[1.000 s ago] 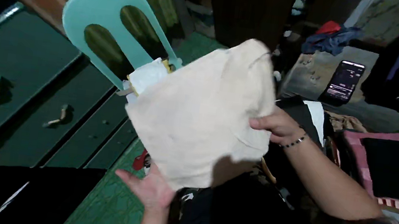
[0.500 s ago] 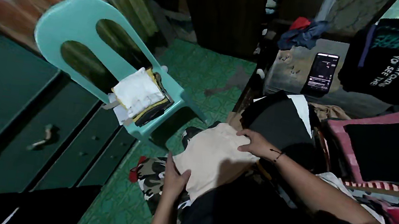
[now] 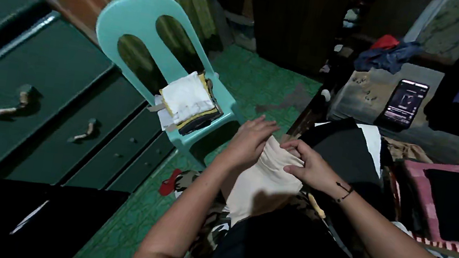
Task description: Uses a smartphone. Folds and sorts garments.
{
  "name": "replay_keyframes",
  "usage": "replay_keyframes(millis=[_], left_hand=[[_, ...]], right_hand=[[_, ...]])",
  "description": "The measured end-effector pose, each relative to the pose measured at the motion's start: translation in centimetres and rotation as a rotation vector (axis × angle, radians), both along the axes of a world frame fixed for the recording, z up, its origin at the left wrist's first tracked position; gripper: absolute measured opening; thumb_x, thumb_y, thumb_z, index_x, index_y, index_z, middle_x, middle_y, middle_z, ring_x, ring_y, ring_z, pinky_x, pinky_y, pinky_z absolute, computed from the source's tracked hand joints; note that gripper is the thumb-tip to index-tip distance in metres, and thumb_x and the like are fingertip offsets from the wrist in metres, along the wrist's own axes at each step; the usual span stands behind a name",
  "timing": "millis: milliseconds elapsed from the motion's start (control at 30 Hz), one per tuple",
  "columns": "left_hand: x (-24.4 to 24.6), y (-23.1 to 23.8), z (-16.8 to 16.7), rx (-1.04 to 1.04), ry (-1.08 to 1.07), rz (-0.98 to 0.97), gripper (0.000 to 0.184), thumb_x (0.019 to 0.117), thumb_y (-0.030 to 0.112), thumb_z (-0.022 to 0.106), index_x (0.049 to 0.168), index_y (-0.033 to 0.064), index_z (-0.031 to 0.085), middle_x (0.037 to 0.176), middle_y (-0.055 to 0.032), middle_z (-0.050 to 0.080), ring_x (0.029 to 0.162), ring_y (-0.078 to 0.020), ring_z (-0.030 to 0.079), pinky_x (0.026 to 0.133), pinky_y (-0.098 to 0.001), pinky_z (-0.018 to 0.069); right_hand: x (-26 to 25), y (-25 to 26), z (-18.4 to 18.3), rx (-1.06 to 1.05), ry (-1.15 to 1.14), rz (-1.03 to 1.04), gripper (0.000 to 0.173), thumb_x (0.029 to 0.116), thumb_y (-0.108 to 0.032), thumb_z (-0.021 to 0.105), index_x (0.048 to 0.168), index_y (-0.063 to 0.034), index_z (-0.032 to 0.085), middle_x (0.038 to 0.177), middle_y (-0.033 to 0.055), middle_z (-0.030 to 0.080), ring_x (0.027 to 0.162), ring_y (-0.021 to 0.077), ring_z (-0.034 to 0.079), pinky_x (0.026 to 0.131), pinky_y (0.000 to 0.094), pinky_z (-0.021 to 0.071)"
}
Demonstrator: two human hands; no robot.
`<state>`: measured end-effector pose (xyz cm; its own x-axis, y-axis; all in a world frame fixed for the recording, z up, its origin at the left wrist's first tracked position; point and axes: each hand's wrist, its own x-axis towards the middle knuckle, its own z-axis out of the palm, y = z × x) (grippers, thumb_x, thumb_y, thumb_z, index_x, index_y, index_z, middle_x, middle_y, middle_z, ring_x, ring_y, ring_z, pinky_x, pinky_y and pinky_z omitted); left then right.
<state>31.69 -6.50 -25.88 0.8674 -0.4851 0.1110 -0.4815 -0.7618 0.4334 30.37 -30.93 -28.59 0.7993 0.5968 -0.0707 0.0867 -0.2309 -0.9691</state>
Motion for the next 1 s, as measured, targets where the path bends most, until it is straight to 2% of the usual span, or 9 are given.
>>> replay_keyframes(millis=[100, 233, 467, 533, 600, 700, 800, 867, 1000], left_hand=[[1.3, 1.5, 1.1, -0.025, 0.012, -0.018, 0.036, 0.0955, 0.004, 0.058, 0.131, 0.0085, 0.066, 0.135, -0.0114, 0.065, 0.138, -0.0314, 0.051, 0.117, -0.0549, 0.0378], [1.2, 3.2, 2.0, -0.009, -0.055, -0.036, 0.009, 0.0927, 0.006, 0.067, 0.099, 0.0025, 0.072, 0.102, -0.0131, 0.068, 0.098, -0.0280, 0.067, 0.092, -0.0515, 0.0548], [-1.7, 4.4, 3.0, -0.466, 0.047, -0.009, 0.005, 0.0873, 0.001, 0.064, 0.088, -0.0040, 0.065, 0.104, -0.0151, 0.074, 0.110, -0.0252, 0.071, 0.104, -0.0458, 0.0548], [-2.9, 3.9, 4.9, -0.467, 0.055, -0.010, 0.006, 0.0888, 0.005, 0.063, 0.089, -0.0015, 0.063, 0.091, -0.0109, 0.071, 0.087, -0.0159, 0.070, 0.080, -0.0350, 0.0595], [-3.7, 3.6, 7.3, -0.431, 0.035, -0.026, 0.007, 0.0915, 0.007, 0.060, 0.093, -0.0001, 0.060, 0.079, -0.0055, 0.061, 0.068, -0.0086, 0.059, 0.062, -0.0263, 0.0513], [-4.9, 4.2, 11.3, -0.407, -0.052, 0.014, 0.012, 0.0952, 0.009, 0.057, 0.100, -0.0023, 0.060, 0.082, -0.0071, 0.062, 0.071, -0.0094, 0.060, 0.066, -0.0288, 0.0531], [-5.9, 5.8, 16.0, -0.505, -0.110, 0.055, 0.012, 0.0970, 0.012, 0.062, 0.102, 0.0030, 0.058, 0.083, -0.0004, 0.065, 0.069, -0.0037, 0.062, 0.065, -0.0231, 0.0563], [-6.4, 7.2, 19.2, -0.523, -0.081, 0.026, 0.027, 0.0879, 0.020, 0.076, 0.105, 0.0078, 0.059, 0.085, 0.0047, 0.068, 0.074, -0.0012, 0.066, 0.068, -0.0206, 0.0586], [-7.7, 9.0, 26.1, -0.128, -0.037, 0.131, 0.057, 0.0650, 0.024, 0.091, 0.112, 0.0098, 0.063, 0.093, 0.0043, 0.070, 0.084, 0.0000, 0.066, 0.077, -0.0206, 0.0573]], right_hand=[[-0.2, 0.6, 1.1, -0.024, -0.057, 0.054, 0.051, 0.0927, -0.003, 0.071, 0.139, -0.0159, 0.053, 0.109, 0.0030, 0.073, 0.097, 0.0144, 0.071, 0.086, 0.0387, 0.0603], [-0.2, 1.0, 1.0, -0.005, -0.111, 0.074, 0.048, 0.0928, -0.003, 0.071, 0.137, -0.0150, 0.054, 0.109, 0.0014, 0.073, 0.096, 0.0127, 0.071, 0.086, 0.0372, 0.0605], [0.6, 0.7, 0.1, -0.068, -0.091, 0.030, 0.051, 0.0907, -0.006, 0.074, 0.137, -0.0141, 0.056, 0.112, 0.0080, 0.070, 0.096, 0.0180, 0.070, 0.086, 0.0420, 0.0600], [1.1, 0.6, 0.0, -0.093, -0.167, 0.073, 0.040, 0.0886, -0.017, 0.080, 0.126, -0.0097, 0.066, 0.118, 0.0090, 0.068, 0.103, 0.0174, 0.068, 0.091, 0.0413, 0.0583], [1.7, 0.9, 0.4, -0.074, -0.290, 0.109, 0.026, 0.0878, -0.026, 0.080, 0.103, -0.0049, 0.077, 0.130, 0.0112, 0.062, 0.118, 0.0209, 0.060, 0.100, 0.0429, 0.0525], [3.0, 1.5, 3.7, 0.073, -0.404, 0.162, 0.019, 0.0921, -0.022, 0.071, 0.087, -0.0055, 0.077, 0.146, 0.0071, 0.057, 0.135, 0.0189, 0.052, 0.111, 0.0412, 0.0462], [5.0, 2.4, 8.8, 0.364, -0.365, 0.169, 0.015, 0.0960, -0.023, 0.068, 0.099, -0.0103, 0.076, 0.106, -0.0051, 0.074, 0.096, 0.0026, 0.068, 0.086, 0.0247, 0.0587], [6.3, 3.3, 13.2, 0.468, -0.414, 0.232, 0.008, 0.0982, -0.023, 0.066, 0.094, -0.0165, 0.068, 0.081, -0.0131, 0.068, 0.072, -0.0031, 0.062, 0.068, 0.0187, 0.0551], [7.4, 4.3, 24.1, 0.319, -0.680, 0.324, 0.007, 0.1013, -0.019, 0.062, 0.097, -0.0138, 0.065, 0.079, -0.0134, 0.066, 0.068, -0.0049, 0.061, 0.064, 0.0154, 0.0545]])
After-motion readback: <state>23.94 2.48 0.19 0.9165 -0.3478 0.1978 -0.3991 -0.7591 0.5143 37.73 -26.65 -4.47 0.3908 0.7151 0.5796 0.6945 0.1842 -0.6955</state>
